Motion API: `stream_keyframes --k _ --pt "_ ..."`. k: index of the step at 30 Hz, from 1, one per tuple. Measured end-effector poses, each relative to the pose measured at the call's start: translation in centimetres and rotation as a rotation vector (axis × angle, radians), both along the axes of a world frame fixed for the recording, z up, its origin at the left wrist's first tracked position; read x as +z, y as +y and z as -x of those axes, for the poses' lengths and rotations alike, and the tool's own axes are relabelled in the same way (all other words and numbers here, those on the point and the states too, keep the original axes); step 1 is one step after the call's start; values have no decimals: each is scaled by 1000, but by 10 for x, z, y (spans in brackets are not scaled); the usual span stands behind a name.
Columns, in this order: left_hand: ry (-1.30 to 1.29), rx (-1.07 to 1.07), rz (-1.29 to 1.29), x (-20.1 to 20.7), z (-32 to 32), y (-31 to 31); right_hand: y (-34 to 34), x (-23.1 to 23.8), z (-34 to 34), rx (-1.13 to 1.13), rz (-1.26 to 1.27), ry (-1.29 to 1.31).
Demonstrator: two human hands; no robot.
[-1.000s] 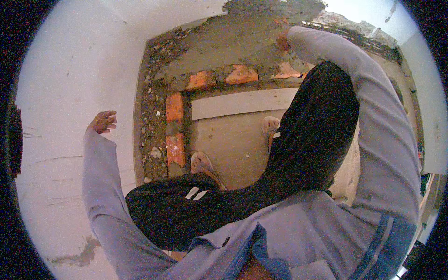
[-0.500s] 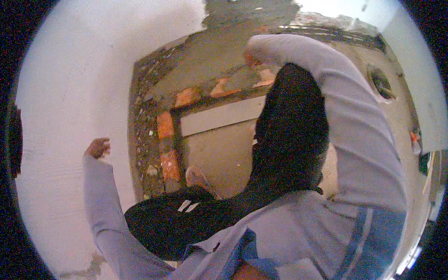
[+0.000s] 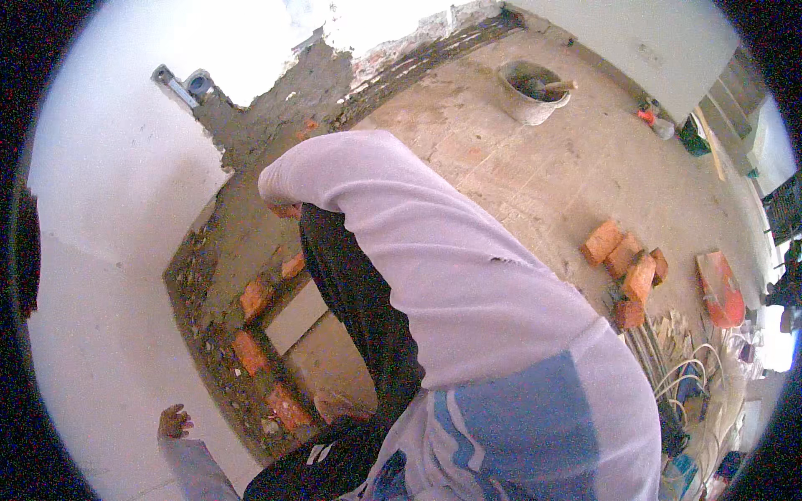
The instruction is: The person scoops cement from a bucket using a trowel and applies it to a partially exposed brick wall. They repeatedly smooth the cement over the bricks and wall surface.
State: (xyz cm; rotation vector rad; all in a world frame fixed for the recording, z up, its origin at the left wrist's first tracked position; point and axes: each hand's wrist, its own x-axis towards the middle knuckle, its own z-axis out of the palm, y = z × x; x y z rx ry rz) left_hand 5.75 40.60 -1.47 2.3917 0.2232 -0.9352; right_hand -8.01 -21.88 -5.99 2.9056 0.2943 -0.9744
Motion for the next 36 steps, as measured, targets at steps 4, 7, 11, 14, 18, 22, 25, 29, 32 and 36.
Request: stream_keyframes --k 4,7,11,14,18,22,25,29,32,36 --pt "2 -100 58 1 -26 71 12 18 -18 86 56 -27" --pt "-162 -298 1 -16 -25 77 1 18 -17 95 207 40" --pt "-194 -283 -191 16 21 -2 -37 4 -14 113 249 -108" --pt "-210 -228 -193 33 40 30 -35 -10 -21 171 -4 -88" --pt "-172 -52 -150 34 55 28 -4 -31 -54 41 109 226" --pt "-96 33 -78 35 74 70 31 -17 -49 77 142 257" --pt "-124 52 -144 32 100 77 19 -63 -83 228 189 254" --pt "-125 164 -177 46 120 93 38 -58 -112 312 254 409" --pt "-123 160 -118 39 113 112 75 -45 -116 298 251 507" --pt "-210 -241 -345 33 107 173 83 -26 -89 176 -25 173"
